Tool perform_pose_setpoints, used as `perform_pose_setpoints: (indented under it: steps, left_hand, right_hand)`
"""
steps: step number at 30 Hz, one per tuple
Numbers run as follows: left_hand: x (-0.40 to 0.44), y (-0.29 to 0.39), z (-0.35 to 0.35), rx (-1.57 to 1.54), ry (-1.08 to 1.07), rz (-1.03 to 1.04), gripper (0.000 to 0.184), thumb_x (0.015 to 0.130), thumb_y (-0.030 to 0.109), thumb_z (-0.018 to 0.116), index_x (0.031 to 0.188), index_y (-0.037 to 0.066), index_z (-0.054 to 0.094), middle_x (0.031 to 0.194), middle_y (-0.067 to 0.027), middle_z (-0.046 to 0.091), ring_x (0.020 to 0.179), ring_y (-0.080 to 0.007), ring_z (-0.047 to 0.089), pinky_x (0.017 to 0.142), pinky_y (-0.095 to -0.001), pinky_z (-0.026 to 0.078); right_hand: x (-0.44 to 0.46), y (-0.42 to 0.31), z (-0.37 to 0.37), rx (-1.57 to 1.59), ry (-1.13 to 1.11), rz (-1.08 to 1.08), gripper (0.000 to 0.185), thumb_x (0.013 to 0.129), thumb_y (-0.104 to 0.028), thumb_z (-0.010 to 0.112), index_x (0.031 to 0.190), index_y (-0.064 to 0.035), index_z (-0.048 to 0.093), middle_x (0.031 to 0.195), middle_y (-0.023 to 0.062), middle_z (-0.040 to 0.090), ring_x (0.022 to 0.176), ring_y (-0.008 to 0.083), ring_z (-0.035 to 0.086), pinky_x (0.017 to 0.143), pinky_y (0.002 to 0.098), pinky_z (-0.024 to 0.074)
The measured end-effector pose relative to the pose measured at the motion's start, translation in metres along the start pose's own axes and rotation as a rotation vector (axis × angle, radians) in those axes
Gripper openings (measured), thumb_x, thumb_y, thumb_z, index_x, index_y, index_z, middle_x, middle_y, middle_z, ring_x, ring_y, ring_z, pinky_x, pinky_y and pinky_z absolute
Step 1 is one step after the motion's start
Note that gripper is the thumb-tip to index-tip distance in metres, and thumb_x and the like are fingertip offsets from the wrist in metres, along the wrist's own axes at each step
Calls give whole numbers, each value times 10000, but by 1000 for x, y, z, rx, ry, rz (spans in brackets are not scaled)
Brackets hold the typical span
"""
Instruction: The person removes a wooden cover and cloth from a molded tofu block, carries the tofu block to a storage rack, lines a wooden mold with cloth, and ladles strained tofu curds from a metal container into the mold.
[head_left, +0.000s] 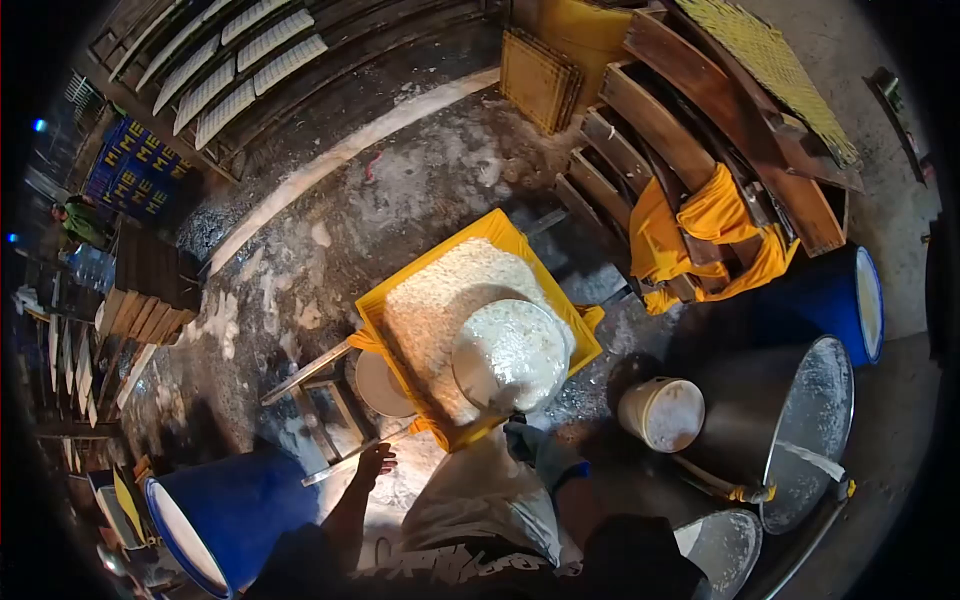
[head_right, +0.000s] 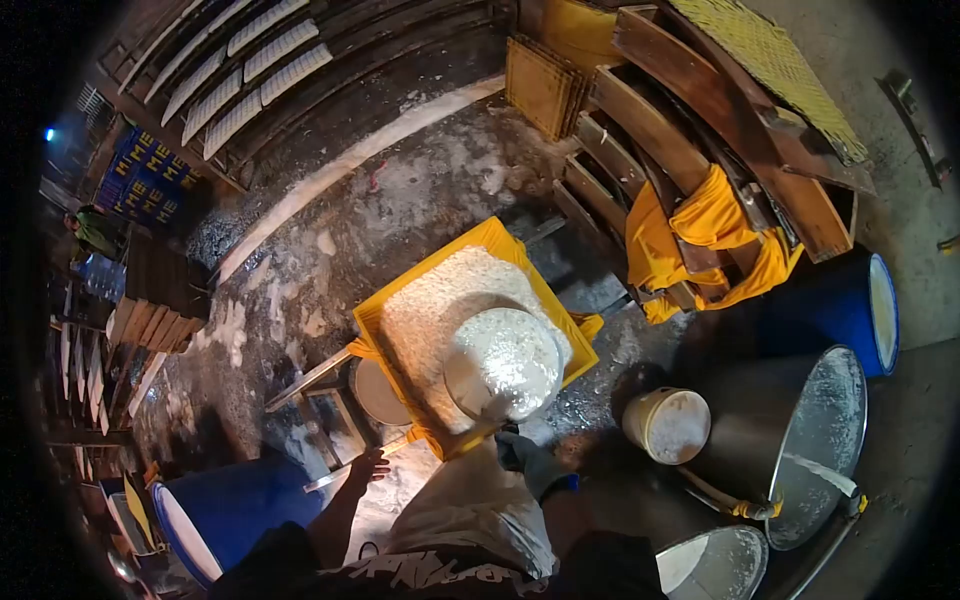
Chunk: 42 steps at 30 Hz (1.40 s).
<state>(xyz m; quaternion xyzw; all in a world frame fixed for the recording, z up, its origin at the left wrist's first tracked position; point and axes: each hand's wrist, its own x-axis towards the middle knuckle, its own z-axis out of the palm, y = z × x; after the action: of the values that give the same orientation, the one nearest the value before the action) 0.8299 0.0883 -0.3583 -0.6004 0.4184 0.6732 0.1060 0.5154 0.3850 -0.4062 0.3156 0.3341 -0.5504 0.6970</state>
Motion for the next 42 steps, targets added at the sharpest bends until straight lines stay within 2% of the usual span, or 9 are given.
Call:
perform_pose_setpoints:
  steps: [4, 10, 13, 16, 18, 21, 27, 34, 42]
  left_hand:
    - [-9, 5, 4, 74, 3, 23, 416, 965, 398, 600, 1253, 100, 573, 1035, -75, 697, 828, -175, 700, 686, -319, 534]
    - [-7, -6, 8, 92, -21, -37, 384, 960, 392, 605, 1224, 114, 586, 1004, -68, 697, 791, -171, 695, 681, -328, 530]
    - [3, 3, 13, 181, -50, -99, 393, 968, 376, 585, 1258, 112, 560, 1054, -73, 691, 888, -203, 700, 739, -376, 526]
    - [10, 23, 35, 303, -79, -56, 378, 968, 391, 566, 1240, 129, 563, 1044, -73, 690, 873, -212, 695, 747, -391, 519]
    - [17, 43, 51, 354, -137, 2, 391, 962, 412, 568, 1229, 126, 554, 1067, -86, 681, 868, -219, 689, 766, -400, 517]
    - [29, 76, 91, 234, -318, 25, 193, 957, 295, 578, 1050, 126, 596, 868, -51, 651, 589, -143, 541, 522, -270, 439]
    - [20, 104, 248, 782, -293, 77, 457, 967, 352, 558, 1362, 130, 500, 1246, -161, 624, 1031, -321, 655, 900, -471, 504]
    - [-109, 15, 441, 1166, -559, 250, 384, 988, 340, 553, 1285, 97, 563, 1120, -86, 670, 885, -183, 673, 760, -310, 528]
    - [-227, -87, 546, 1528, -742, 411, 406, 988, 386, 574, 1278, 103, 589, 1051, -49, 668, 849, -145, 667, 715, -269, 508]
  right_hand:
    - [-61, -38, 99, -201, 219, -268, 243, 947, -281, 603, 726, -209, 532, 561, -57, 482, 414, 89, 408, 395, 257, 297]
    - [11, -60, 32, -173, 354, -396, 291, 948, -298, 566, 689, -183, 496, 519, -3, 417, 372, 157, 377, 366, 303, 290]
    - [-27, -95, 13, -350, 1024, -743, 233, 904, -251, 585, 966, -29, 612, 719, 100, 620, 554, 217, 608, 422, 397, 453]
    - [-110, -111, -30, -408, 1531, -876, 470, 818, -253, 689, 1158, 9, 500, 1059, 295, 665, 1009, 416, 661, 855, 475, 509]
    - [-165, -95, -66, -267, 1583, -1344, 420, 814, -227, 715, 1108, -17, 500, 915, 222, 666, 843, 364, 673, 793, 437, 527]
    - [-285, -25, -72, 404, 1014, -1590, 228, 839, -90, 678, 995, -82, 512, 769, 39, 566, 532, 111, 524, 466, 260, 434]
    - [-383, 195, -186, 1017, 1111, -1281, 214, 846, -188, 687, 968, -89, 542, 665, 32, 524, 463, 152, 504, 426, 332, 464]
    - [-255, 401, -350, 2068, 802, -1190, 158, 963, -200, 538, 822, -161, 478, 573, 31, 490, 423, 171, 431, 407, 332, 411]
    - [-241, 433, -462, 2667, 523, -1088, 193, 968, -304, 518, 800, -212, 497, 565, 11, 458, 418, 173, 409, 401, 323, 378]
